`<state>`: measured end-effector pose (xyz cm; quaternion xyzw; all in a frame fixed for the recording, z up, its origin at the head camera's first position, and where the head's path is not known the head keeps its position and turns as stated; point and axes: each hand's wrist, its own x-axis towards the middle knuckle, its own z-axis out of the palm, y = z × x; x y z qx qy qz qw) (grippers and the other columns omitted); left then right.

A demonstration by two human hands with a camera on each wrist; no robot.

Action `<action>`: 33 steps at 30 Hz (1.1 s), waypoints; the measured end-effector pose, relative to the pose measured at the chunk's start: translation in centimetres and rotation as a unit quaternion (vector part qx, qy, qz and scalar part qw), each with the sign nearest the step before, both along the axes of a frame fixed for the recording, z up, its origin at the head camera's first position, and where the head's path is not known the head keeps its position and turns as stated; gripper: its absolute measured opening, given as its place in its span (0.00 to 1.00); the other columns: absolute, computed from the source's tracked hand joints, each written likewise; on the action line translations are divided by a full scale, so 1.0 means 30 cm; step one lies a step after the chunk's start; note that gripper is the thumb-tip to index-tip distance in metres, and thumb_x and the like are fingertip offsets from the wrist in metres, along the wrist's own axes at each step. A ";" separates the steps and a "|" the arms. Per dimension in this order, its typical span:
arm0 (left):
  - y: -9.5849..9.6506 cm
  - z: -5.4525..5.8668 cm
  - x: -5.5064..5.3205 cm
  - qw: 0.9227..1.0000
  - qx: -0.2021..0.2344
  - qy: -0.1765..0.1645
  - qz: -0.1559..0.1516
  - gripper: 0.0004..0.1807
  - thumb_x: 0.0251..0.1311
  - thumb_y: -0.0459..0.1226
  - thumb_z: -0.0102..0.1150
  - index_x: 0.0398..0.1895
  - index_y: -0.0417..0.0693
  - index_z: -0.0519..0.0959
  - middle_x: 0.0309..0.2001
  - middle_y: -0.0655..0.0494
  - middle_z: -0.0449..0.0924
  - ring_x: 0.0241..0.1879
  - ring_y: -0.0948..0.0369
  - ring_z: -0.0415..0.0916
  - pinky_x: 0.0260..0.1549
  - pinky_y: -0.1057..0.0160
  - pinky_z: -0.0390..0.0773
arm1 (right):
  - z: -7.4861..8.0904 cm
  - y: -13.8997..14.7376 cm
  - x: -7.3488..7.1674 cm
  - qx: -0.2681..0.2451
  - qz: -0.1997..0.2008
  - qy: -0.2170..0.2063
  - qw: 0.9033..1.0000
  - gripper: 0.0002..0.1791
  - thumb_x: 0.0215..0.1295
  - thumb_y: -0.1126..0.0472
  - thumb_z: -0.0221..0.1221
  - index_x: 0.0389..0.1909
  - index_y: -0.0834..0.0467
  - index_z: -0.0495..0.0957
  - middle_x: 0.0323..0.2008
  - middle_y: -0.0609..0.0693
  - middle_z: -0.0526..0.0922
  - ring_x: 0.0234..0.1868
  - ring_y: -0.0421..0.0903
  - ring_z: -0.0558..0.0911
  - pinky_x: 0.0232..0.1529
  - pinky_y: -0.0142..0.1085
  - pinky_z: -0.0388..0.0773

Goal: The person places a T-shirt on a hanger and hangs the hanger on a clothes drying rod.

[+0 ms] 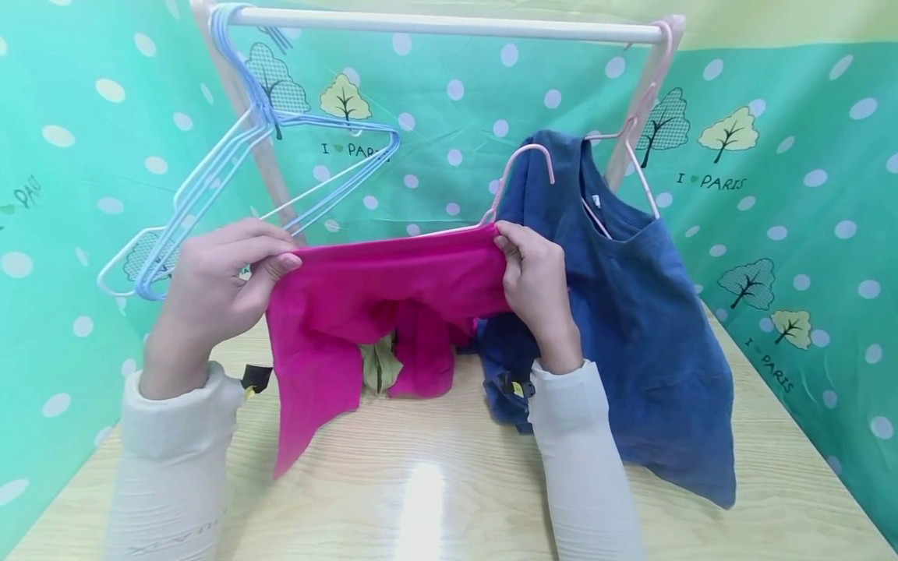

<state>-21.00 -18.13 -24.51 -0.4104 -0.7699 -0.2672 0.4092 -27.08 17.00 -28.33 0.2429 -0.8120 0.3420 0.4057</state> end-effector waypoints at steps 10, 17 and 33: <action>0.005 -0.001 0.000 0.999 -0.008 -0.003 -0.033 0.05 0.55 0.20 0.68 0.32 0.33 0.85 0.32 0.47 0.83 0.27 0.61 0.75 0.32 0.72 0.73 | -0.001 0.005 -0.009 0.004 0.000 0.004 1.000 0.11 0.74 0.68 0.58 0.50 0.66 0.85 0.44 0.61 0.88 0.36 0.53 0.85 0.45 0.50 0.85; 0.007 -0.002 0.000 0.998 -0.016 -0.013 -0.062 0.07 0.55 0.19 0.66 0.34 0.35 0.86 0.29 0.50 0.83 0.25 0.63 0.71 0.27 0.71 0.71 | -0.004 0.010 -0.005 0.012 0.000 0.000 1.000 0.11 0.73 0.68 0.59 0.51 0.66 0.85 0.44 0.61 0.88 0.36 0.54 0.86 0.45 0.50 0.85; 0.002 -0.010 0.008 0.987 -0.046 -0.132 -0.078 0.07 0.61 0.20 0.63 0.35 0.38 0.84 0.25 0.60 0.74 0.22 0.66 0.65 0.26 0.71 0.69 | 0.000 0.016 0.010 0.049 0.054 0.007 0.997 0.13 0.70 0.71 0.60 0.53 0.67 0.84 0.44 0.60 0.88 0.40 0.52 0.87 0.50 0.32 0.82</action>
